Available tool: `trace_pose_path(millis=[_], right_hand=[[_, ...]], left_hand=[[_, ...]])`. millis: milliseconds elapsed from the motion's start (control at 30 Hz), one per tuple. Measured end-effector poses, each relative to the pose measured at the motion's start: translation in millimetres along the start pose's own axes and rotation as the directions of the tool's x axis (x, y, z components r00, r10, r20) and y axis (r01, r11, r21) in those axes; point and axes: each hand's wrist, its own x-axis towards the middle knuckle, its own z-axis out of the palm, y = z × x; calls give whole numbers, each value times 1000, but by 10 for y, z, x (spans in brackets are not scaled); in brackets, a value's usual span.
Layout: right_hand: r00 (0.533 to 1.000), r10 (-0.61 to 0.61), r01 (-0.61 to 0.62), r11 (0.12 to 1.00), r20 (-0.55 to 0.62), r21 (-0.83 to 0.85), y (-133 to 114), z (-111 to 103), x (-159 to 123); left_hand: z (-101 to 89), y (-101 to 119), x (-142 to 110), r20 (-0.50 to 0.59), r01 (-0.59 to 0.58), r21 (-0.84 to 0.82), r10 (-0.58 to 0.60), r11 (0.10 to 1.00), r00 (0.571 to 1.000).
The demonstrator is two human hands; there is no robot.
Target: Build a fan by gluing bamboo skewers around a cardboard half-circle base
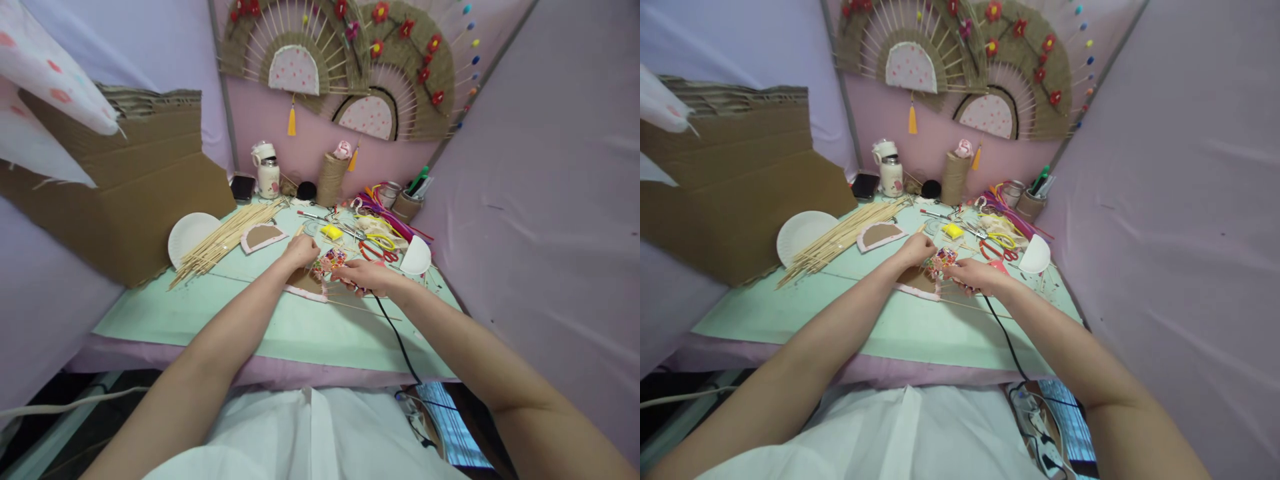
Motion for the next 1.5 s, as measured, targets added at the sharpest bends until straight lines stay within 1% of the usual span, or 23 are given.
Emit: trace_pose_path(millis=[133, 333, 767, 1200, 1500], right_hand=[[1000, 4, -4, 1000, -6, -29, 1, 8, 36], [1000, 4, -5, 998, -8, -60, 0, 0, 69], [1000, 17, -19, 991, -15, -132, -17, 32, 91], [1000, 14, -13, 978, 0, -208, -9, 8, 166], [1000, 19, -15, 971, 16, -241, -98, 20, 135]], left_hand=[[8, -12, 13, -13, -17, 59, 18, 998, 1000], [-18, 9, -18, -31, 10, 95, -7, 995, 999], [-70, 48, -59, -54, 54, 122, -48, 991, 997], [-97, 48, -64, -39, 87, 132, -82, 987, 996], [-95, 31, -43, -28, 90, 146, -87, 985, 996]])
